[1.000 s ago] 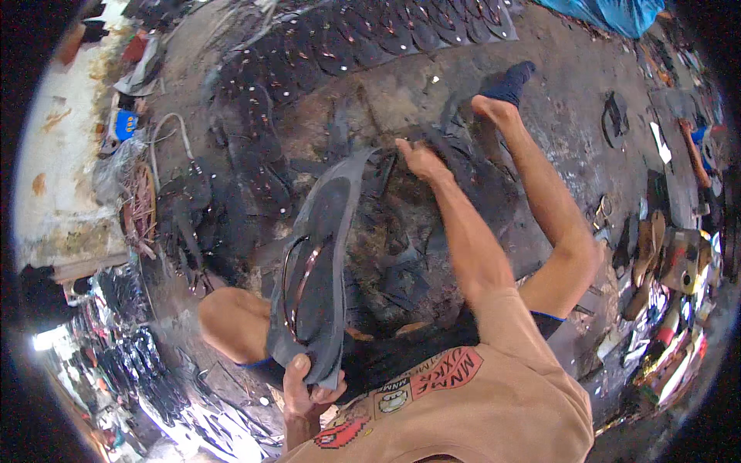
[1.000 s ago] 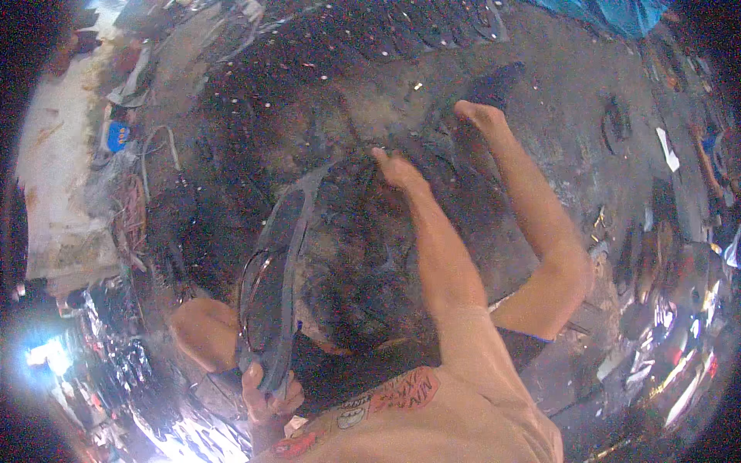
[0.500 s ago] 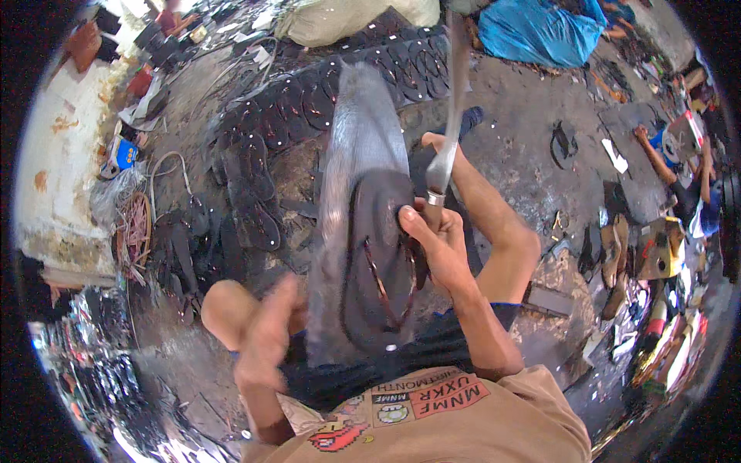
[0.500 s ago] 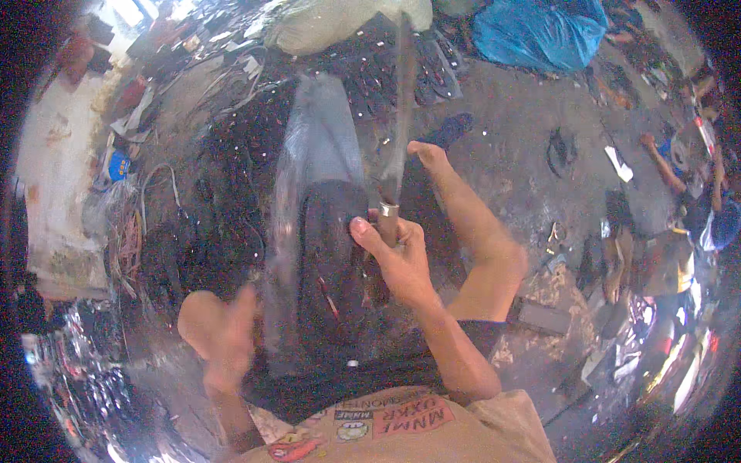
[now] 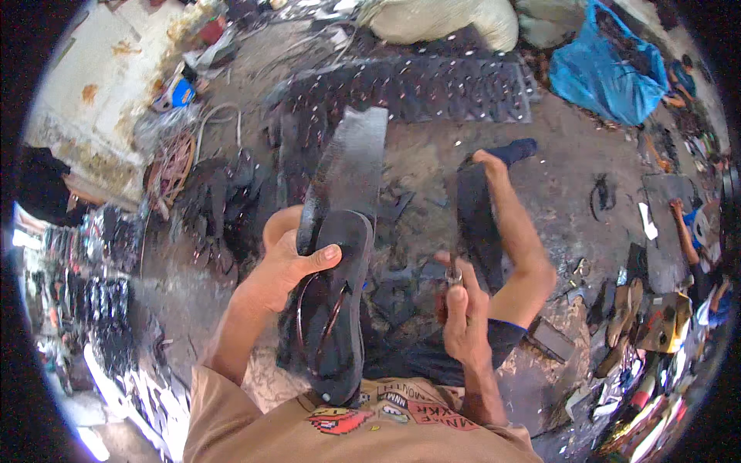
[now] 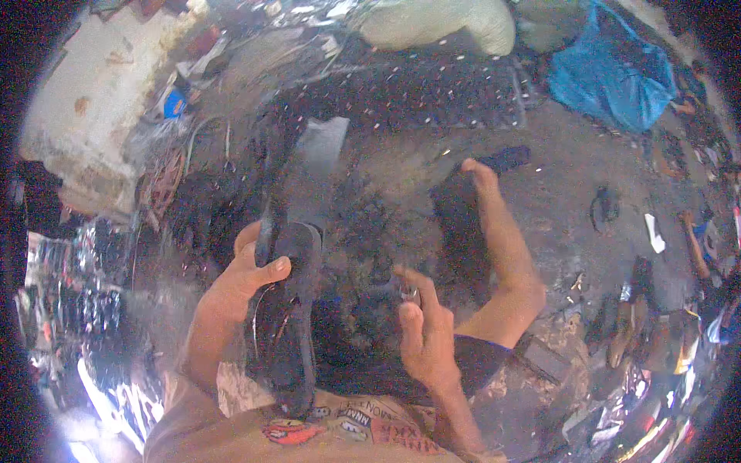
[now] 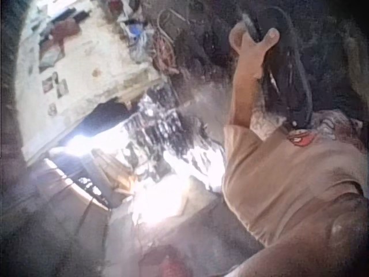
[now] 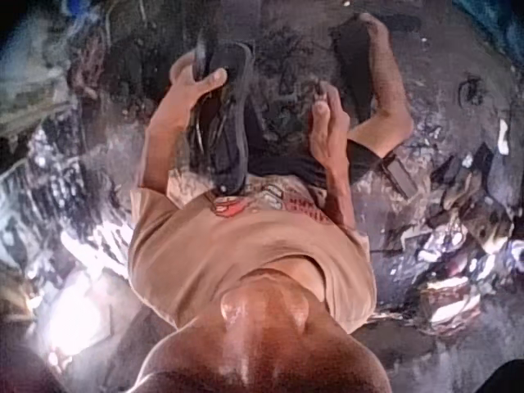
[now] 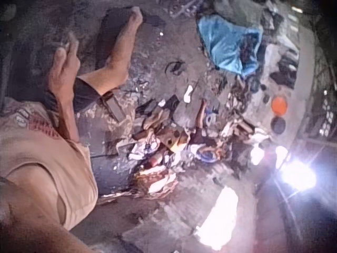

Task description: The person sits on the floor and uses a long blade to cut individual flip-flop soles from a large rubber sheet. They repeatedly position the sheet, cut along the outline of each sole, and separate the finished pieces, which accumulate on the floor.

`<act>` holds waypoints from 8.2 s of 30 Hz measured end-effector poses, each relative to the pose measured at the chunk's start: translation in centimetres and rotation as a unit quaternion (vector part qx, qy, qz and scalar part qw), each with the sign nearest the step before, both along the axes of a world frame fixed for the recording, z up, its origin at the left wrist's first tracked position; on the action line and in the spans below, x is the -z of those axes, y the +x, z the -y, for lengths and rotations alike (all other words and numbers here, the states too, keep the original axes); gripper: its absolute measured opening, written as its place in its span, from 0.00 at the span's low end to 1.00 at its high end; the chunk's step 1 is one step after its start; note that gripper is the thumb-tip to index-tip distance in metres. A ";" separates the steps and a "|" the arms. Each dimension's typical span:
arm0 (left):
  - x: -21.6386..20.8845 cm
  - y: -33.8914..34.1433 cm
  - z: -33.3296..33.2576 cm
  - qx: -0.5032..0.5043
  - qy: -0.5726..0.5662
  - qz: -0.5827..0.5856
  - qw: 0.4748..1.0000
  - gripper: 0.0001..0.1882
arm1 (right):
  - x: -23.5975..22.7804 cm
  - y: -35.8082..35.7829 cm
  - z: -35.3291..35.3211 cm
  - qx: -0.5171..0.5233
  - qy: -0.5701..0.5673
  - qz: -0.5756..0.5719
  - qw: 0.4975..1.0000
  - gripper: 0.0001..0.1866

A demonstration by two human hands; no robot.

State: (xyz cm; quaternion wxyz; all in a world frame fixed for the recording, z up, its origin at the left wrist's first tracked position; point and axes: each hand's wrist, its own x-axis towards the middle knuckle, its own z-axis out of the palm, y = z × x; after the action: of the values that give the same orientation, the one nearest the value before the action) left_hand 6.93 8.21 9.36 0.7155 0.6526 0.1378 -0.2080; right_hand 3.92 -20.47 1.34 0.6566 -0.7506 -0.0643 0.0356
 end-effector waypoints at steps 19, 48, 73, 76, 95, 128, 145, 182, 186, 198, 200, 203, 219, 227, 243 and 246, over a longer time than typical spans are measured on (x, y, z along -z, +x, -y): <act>3.5 0.2 -2.9 0.054 0.142 -0.045 0.987 0.64 | 0.8 8.3 -0.4 -0.329 -0.261 -0.099 0.902 0.24; 6.5 4.1 8.0 -0.361 -0.299 0.054 0.882 0.16 | 6.9 -4.6 -1.4 0.037 -0.230 -0.030 0.972 0.18; 11.1 0.8 6.5 -0.398 -0.018 0.073 0.914 0.32 | 5.5 -7.4 -0.3 -0.093 -0.187 -0.104 0.973 0.18; 10.9 0.0 6.5 -0.367 -0.009 0.041 0.929 0.33 | 8.1 -10.2 2.9 -0.203 -0.274 0.000 0.940 0.19; 10.7 1.1 4.9 -0.366 -0.001 -0.009 0.930 0.28 | 13.6 6.1 -6.7 -0.154 -0.216 -0.011 0.964 0.18; 3.8 -0.8 1.9 -0.197 -0.089 0.014 0.976 0.19 | 0.1 -1.3 -1.3 -0.049 -0.043 -0.081 0.995 0.20; 4.0 -0.9 0.3 -0.001 0.027 -0.084 0.996 0.17 | 4.0 -1.7 1.4 -0.223 -0.204 -0.150 0.941 0.21; 10.5 -6.4 8.3 -0.284 -0.289 0.002 0.914 0.18 | 4.6 -5.9 4.1 -0.104 -0.245 -0.157 0.951 0.19; 12.1 -7.7 6.5 -0.230 -0.268 -0.006 0.936 0.21 | 3.2 0.3 1.0 -0.166 -0.216 -0.125 0.954 0.16; 5.0 6.6 -2.1 -0.492 -0.310 0.188 0.791 0.18 | 10.0 0.3 14.0 0.399 0.182 -0.181 0.880 0.27; 11.4 7.7 1.8 -0.419 -0.306 0.097 0.850 0.18 | 7.1 -1.9 18.0 0.472 0.168 -0.131 0.855 0.27; 24.9 8.2 16.3 -0.206 -0.104 -0.040 0.972 0.29 | 6.1 -4.6 22.3 0.590 0.171 -0.070 0.786 0.26; 27.7 12.5 22.5 -0.158 -0.256 -0.099 0.949 0.25 | 10.3 -10.4 20.3 0.641 0.178 -0.116 0.737 0.23; 8.6 4.4 9.0 -0.088 -0.163 0.042 0.982 0.21 | 7.0 -1.1 10.0 0.306 0.047 -0.152 0.939 0.23; 11.7 -2.0 5.3 -0.256 -0.086 0.086 0.959 0.29 | 2.6 -8.4 1.7 -0.166 -0.182 -0.213 0.945 0.18; 12.2 -2.1 5.7 -0.250 -0.057 0.085 0.963 0.29 | 4.5 -6.4 0.8 -0.156 -0.188 -0.180 0.953 0.18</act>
State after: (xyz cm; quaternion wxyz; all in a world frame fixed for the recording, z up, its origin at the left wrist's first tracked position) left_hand 4.85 2.46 -2.80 0.7900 0.5704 0.2230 0.0269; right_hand -2.46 -21.26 -3.20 0.4907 -0.8222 -0.0536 0.2836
